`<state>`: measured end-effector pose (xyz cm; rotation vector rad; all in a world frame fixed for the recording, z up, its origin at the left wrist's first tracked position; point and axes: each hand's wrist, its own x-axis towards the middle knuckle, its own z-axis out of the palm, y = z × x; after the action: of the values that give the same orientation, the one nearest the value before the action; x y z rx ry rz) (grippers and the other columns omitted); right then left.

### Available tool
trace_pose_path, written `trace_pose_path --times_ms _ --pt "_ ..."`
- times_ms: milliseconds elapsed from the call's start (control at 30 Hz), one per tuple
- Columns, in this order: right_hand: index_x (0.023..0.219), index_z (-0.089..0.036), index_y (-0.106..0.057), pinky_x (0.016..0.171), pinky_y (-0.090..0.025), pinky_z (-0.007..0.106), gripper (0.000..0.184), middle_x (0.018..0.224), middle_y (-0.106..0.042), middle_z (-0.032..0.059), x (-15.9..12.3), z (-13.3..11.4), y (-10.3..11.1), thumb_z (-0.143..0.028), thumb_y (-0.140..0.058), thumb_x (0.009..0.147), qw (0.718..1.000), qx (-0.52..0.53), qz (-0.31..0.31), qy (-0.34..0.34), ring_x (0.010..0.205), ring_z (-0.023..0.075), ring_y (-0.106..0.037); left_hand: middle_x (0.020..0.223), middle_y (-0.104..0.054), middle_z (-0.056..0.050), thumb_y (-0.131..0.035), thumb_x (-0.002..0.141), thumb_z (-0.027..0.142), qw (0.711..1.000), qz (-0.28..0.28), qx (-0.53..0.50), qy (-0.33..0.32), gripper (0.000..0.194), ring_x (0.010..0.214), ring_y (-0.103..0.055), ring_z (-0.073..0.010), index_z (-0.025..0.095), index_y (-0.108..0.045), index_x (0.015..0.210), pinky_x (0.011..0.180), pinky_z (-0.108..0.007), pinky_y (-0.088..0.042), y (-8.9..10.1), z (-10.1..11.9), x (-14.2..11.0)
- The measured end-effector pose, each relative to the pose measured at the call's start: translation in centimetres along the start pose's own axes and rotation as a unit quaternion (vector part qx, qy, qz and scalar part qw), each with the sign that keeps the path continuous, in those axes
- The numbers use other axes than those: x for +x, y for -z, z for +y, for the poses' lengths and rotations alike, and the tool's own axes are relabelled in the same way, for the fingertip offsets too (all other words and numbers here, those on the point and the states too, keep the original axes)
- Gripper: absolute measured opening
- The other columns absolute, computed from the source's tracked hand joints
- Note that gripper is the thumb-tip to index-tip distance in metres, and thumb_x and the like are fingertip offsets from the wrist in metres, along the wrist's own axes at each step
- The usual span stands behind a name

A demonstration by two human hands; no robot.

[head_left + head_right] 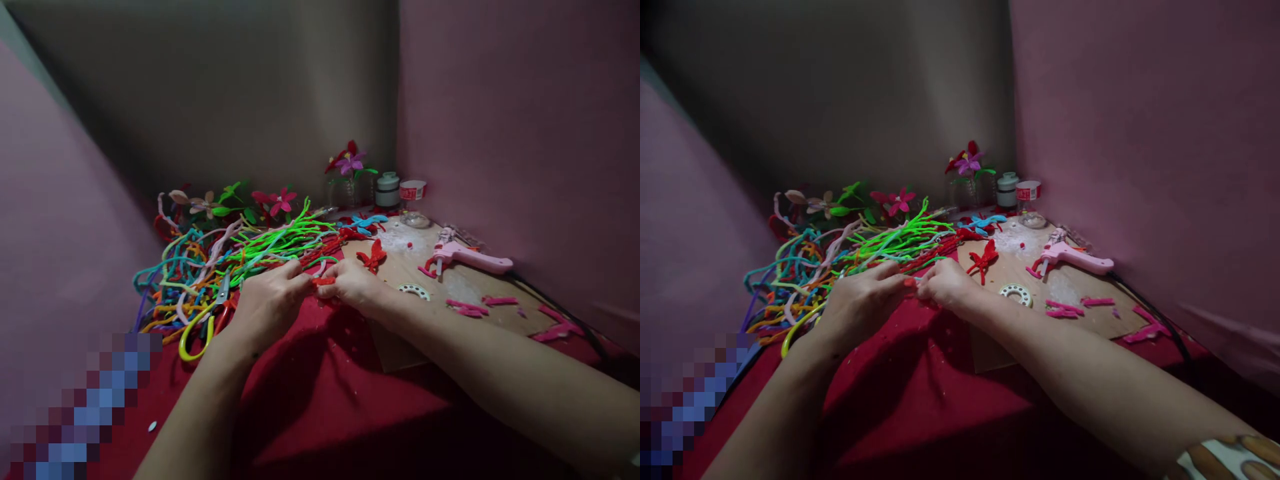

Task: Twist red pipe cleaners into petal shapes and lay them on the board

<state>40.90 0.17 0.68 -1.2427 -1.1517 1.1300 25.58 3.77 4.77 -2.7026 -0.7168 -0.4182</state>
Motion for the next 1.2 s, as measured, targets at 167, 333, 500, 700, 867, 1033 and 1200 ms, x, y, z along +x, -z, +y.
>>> trace_pose_path --times_ms 167,333,500,700,867,1033,1200 --pt "0.041 -0.016 -0.055 0.047 -0.026 0.024 0.018 0.04 -0.048 -0.001 -0.6 0.0 -0.7 -0.008 -0.055 0.057 0.984 -0.146 0.053 0.089 0.043 0.009 -0.039 0.074 -0.058 -0.006 -0.043 0.078 0.02 0.998 -0.027 0.018 0.056 0.019 0.053 -0.045 -0.0135 0.018 -0.062 0.074 0.048 -0.027 -0.017 0.3 1.3 0.0" --pt "0.052 -0.018 -0.062 0.054 -0.03 0.025 0.017 0.052 -0.056 0.0013 -1.2 -0.2 -1.2 -0.01 -0.054 0.064 0.949 -0.218 0.103 0.203 0.053 0.0116 -0.044 0.053 -0.049 0.001 -0.048 0.074 0.03 0.934 -0.092 -0.299 0.173 0.021 0.049 -0.04 -0.0113 0.017 -0.059 0.061 0.048 -0.023 -0.023 0.3 0.1 0.6" --pt "0.051 -0.015 -0.058 0.048 -0.028 0.024 0.013 0.046 -0.05 -0.0016 -0.8 -0.1 -0.9 -0.016 -0.055 0.064 0.982 -0.119 0.07 0.132 0.046 0.0091 -0.04 0.056 -0.05 0.003 -0.054 0.071 0.032 0.86 -0.059 -0.467 0.198 0.019 0.052 -0.04 -0.0093 0.015 -0.059 0.063 0.05 -0.021 -0.03 1.1 -0.5 0.8" --pt "0.046 -0.014 -0.053 0.042 -0.024 0.022 0.014 0.039 -0.047 -0.0032 -0.8 -0.6 -0.5 -0.017 -0.057 0.059 0.998 0.035 -0.026 0.042 0.038 0.0058 -0.036 0.051 -0.045 0.004 -0.056 0.072 0.03 0.844 -0.057 -0.497 0.192 0.019 0.047 -0.036 -0.0068 0.015 -0.058 0.062 0.045 -0.019 -0.028 1.2 -0.2 0.7" --pt "0.045 -0.015 -0.051 0.042 -0.025 0.022 0.016 0.04 -0.045 -0.0037 -0.8 -0.6 -0.7 -0.016 -0.057 0.06 0.999 -0.007 -0.004 0.049 0.039 0.0062 -0.035 0.048 -0.045 0.004 -0.055 0.072 0.032 0.817 -0.097 -0.521 0.227 0.021 0.042 -0.034 -0.0051 0.014 -0.055 0.061 0.04 -0.017 -0.024 0.6 -0.2 0.7" --pt "0.051 -0.014 -0.056 0.05 -0.031 0.022 0.013 0.047 -0.05 -0.0019 -1.5 -0.7 -1.0 -0.013 -0.056 0.064 0.972 -0.178 0.085 0.128 0.048 0.008 -0.041 0.038 -0.036 0.007 -0.056 0.067 0.027 0.695 -0.106 -0.619 0.351 0.02 0.033 -0.026 -0.0039 0.015 -0.047 0.053 0.034 -0.017 -0.016 -0.8 0.4 1.0" --pt "0.059 -0.014 -0.061 0.056 -0.034 0.023 0.012 0.055 -0.056 0.0008 -1.5 -0.8 -0.8 -0.016 -0.054 0.069 0.955 -0.203 0.117 0.182 0.055 0.0098 -0.046 0.043 -0.04 0.006 -0.059 0.069 0.029 0.654 -0.069 -0.686 0.312 0.019 0.033 -0.029 -0.0047 0.016 -0.05 0.058 0.033 -0.019 -0.021 -1.2 0.0 1.0"
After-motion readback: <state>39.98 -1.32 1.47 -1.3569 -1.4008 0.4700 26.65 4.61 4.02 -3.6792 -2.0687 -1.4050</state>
